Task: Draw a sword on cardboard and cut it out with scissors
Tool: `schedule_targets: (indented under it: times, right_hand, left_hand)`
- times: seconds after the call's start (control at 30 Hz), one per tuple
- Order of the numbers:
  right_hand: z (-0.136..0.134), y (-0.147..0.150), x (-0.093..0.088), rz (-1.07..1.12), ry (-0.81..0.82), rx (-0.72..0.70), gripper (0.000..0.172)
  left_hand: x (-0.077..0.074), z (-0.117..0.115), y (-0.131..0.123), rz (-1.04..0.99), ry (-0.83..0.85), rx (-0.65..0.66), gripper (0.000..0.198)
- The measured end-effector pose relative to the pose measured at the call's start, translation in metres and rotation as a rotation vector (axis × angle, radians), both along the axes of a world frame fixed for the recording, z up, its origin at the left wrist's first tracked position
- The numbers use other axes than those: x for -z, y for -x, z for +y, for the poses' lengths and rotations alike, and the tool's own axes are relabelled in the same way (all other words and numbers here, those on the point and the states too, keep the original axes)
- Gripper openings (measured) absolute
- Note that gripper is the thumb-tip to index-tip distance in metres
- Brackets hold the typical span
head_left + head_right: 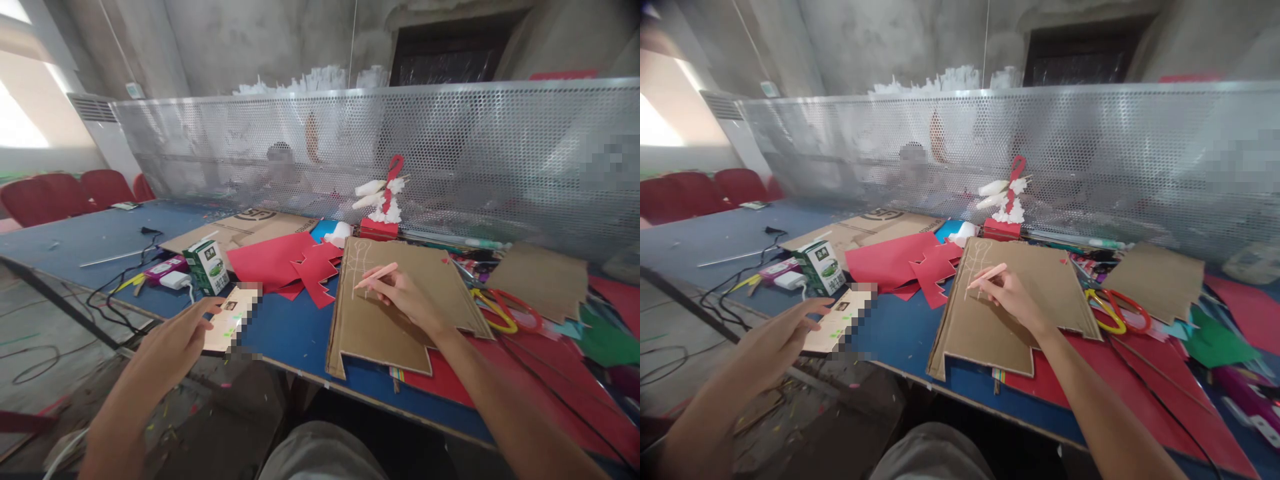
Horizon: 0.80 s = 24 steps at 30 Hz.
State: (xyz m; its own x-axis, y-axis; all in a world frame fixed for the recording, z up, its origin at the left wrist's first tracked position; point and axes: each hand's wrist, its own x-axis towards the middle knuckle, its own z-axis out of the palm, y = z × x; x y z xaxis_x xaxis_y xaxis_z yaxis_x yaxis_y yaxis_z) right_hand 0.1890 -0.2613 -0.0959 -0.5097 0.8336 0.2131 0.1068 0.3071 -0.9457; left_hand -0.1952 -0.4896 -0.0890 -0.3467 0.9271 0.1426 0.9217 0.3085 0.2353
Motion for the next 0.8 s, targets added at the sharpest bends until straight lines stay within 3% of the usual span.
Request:
schedule_targets:
  times: [0.27,0.8]
  right_hand:
    - [-0.003,0.000,-0.005,-0.011,-0.016,0.001,0.032]
    - [-0.003,0.000,-0.003,0.009,0.004,-0.006,0.031]
  left_hand:
    - [-0.008,0.002,-0.011,0.051,0.040,-0.001,0.057]
    - [0.004,0.002,0.002,-0.010,0.001,0.005,0.050]
